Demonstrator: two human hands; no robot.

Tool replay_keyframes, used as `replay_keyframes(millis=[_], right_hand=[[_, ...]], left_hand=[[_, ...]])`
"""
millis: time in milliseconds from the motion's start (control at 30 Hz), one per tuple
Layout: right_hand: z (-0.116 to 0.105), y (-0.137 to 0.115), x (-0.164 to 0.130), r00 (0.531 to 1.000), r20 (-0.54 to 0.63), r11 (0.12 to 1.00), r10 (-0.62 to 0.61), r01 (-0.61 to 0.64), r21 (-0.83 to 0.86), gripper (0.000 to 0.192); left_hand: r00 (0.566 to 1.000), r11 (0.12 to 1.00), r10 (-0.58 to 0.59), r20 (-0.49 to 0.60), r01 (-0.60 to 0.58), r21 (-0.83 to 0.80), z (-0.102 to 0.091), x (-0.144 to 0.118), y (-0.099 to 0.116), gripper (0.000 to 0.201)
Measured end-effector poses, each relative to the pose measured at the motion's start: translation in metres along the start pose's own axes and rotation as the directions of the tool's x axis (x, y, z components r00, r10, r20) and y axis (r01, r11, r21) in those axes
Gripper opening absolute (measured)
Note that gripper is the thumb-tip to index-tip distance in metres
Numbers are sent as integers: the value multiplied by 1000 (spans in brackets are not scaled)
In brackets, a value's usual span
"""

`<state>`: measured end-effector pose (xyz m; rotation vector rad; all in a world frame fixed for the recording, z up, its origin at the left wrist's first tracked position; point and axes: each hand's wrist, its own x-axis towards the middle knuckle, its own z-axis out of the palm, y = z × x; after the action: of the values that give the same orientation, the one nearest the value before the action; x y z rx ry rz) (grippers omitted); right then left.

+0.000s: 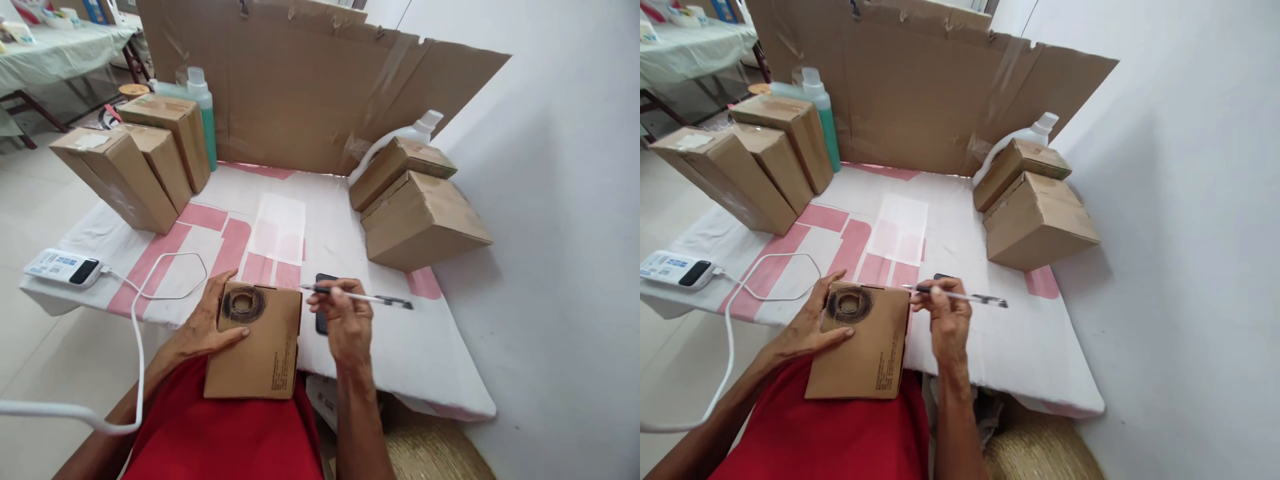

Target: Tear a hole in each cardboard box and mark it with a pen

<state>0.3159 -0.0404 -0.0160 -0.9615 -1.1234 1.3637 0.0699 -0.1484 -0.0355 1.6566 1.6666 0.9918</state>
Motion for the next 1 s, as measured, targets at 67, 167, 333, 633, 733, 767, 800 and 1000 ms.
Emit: replay_keyframes(millis=[67,167,333,633,733,767,800,1000], right_hand=[[20,1,-20,989,141,997,37,-46,58,17],[42,12,-43,958,266,994,109,-112,-3,18],[40,22,-49,945,296,990,135,-117,-79,23],[12,7,15,992,125,965,37,-3,-262,31],[10,10,58,999,45,721,1,31,-692,24],[11,12,70,998,53,544,43,22,-839,22],[12,14,80,992,62,363,108,18,-932,20],[25,42,89,935,61,72,349,38,-997,21]], left_hand=[[1000,1000,19,7,-19,8,1,1,3,99],[999,999,45,3,-45,13,2,0,6,100],[999,999,41,-6,-41,10,1,-2,4,99],[1000,1000,-4,15,3,28,0,-3,-1,99],[999,998,-52,2,52,28,0,-6,-4,104],[998,997,-65,-9,65,28,0,-6,-6,105],[997,997,-75,-21,76,31,0,-7,-9,105],[992,992,-117,-41,119,49,0,-5,-23,99]])
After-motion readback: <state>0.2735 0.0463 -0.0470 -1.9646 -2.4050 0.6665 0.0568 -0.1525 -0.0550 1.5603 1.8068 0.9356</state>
